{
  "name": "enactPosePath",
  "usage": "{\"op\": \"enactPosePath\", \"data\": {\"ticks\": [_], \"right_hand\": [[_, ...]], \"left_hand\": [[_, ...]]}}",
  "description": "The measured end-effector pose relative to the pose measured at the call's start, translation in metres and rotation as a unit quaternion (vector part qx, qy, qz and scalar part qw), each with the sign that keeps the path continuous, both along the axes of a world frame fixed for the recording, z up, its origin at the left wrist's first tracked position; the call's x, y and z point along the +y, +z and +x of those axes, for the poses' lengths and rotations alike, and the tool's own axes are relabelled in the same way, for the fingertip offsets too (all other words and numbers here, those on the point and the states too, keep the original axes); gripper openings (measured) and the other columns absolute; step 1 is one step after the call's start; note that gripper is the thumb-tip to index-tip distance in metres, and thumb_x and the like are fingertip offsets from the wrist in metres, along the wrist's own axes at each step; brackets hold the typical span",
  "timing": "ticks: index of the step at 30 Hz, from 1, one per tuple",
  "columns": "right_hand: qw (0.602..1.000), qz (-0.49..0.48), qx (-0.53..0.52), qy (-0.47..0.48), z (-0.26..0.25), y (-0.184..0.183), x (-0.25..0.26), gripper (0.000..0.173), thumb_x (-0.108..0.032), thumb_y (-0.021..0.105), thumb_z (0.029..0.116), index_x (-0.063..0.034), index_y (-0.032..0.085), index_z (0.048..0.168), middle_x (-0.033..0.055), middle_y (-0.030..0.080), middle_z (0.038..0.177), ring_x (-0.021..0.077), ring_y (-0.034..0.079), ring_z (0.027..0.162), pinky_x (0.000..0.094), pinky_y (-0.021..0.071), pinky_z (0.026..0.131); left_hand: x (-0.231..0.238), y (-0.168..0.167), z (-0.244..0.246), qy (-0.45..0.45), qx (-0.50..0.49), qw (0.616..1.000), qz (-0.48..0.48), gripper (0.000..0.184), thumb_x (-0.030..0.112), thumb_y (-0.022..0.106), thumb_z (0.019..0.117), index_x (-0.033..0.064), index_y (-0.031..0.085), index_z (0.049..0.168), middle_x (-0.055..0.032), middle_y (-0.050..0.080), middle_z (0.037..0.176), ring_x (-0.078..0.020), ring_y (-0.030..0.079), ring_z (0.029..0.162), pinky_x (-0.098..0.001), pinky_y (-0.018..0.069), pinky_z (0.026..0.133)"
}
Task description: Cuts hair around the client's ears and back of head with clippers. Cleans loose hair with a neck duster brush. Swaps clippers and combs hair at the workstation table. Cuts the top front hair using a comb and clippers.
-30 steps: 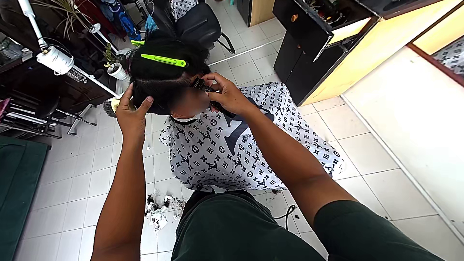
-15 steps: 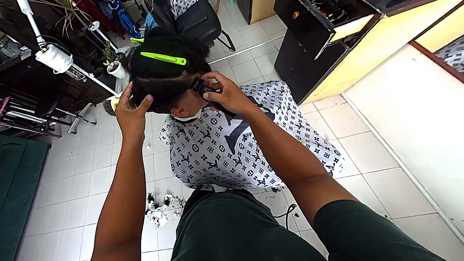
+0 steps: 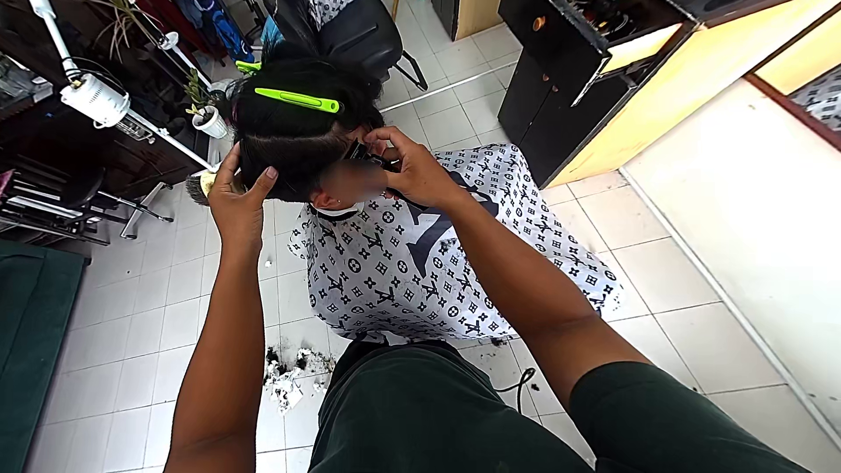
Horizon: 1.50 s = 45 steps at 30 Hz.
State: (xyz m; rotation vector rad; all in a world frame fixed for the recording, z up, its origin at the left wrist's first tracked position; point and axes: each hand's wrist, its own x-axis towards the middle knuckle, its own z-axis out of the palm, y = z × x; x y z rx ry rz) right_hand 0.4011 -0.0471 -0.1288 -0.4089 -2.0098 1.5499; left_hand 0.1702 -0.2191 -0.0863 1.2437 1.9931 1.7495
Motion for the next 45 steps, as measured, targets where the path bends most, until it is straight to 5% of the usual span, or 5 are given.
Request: {"op": "enactPosePath", "data": {"ticks": [21, 27, 33, 38, 45], "right_hand": [[1.000, 0.004, -0.007, -0.011, -0.0006, -0.0016, -0.0056, 0.054, -0.013, 0.067, 0.0979, -0.0069, 0.043, 0.146, 0.0102, 0.072, 0.106, 0.0124, 0.068, 0.067, 0.0269, 0.0572, 0.056], [0.993, 0.106, -0.032, -0.027, -0.0006, -0.0045, -0.0049, 0.059, -0.019, 0.070, 0.0956, -0.0058, 0.044, 0.147, 0.0106, 0.072, 0.101, 0.0144, 0.069, 0.077, 0.0311, 0.0581, 0.069], [1.000, 0.018, -0.002, -0.021, -0.0025, -0.0028, -0.0081, 0.054, -0.015, 0.067, 0.0978, -0.0058, 0.043, 0.146, 0.0103, 0.071, 0.107, 0.0124, 0.068, 0.068, 0.0273, 0.0580, 0.057], [0.996, 0.087, -0.022, -0.029, -0.0016, -0.0039, -0.0068, 0.059, -0.017, 0.070, 0.0953, -0.0045, 0.044, 0.147, 0.0112, 0.073, 0.102, 0.0142, 0.069, 0.077, 0.0300, 0.0578, 0.068], [0.999, -0.041, 0.025, -0.006, -0.0003, -0.0011, -0.0074, 0.053, -0.010, 0.066, 0.0972, -0.0057, 0.044, 0.145, 0.0096, 0.071, 0.102, 0.0120, 0.067, 0.064, 0.0259, 0.0567, 0.053]], "left_hand": [[-0.0005, 0.0000, 0.0007, 0.003, -0.003, 1.000, -0.001, 0.062, 0.011, 0.075, 0.0905, 0.0013, 0.050, 0.146, -0.0093, 0.058, 0.141, -0.0092, 0.060, 0.123, -0.0256, 0.0502, 0.104], [-0.0009, -0.0007, -0.0005, -0.002, -0.005, 1.000, 0.001, 0.062, 0.011, 0.075, 0.0905, 0.0012, 0.050, 0.146, -0.0093, 0.059, 0.141, -0.0099, 0.060, 0.123, -0.0260, 0.0506, 0.104], [-0.0010, -0.0014, -0.0017, -0.001, -0.008, 1.000, -0.002, 0.063, 0.011, 0.076, 0.0904, 0.0014, 0.049, 0.147, -0.0095, 0.058, 0.141, -0.0102, 0.060, 0.123, -0.0264, 0.0512, 0.103], [-0.0015, -0.0011, -0.0013, 0.002, -0.003, 1.000, -0.005, 0.063, 0.012, 0.076, 0.0905, 0.0016, 0.049, 0.147, -0.0096, 0.058, 0.143, -0.0103, 0.060, 0.125, -0.0267, 0.0503, 0.105], [-0.0014, -0.0016, -0.0013, -0.005, -0.008, 1.000, 0.000, 0.063, 0.011, 0.076, 0.0907, 0.0013, 0.049, 0.147, -0.0093, 0.058, 0.142, -0.0097, 0.060, 0.124, -0.0257, 0.0502, 0.105]]}}
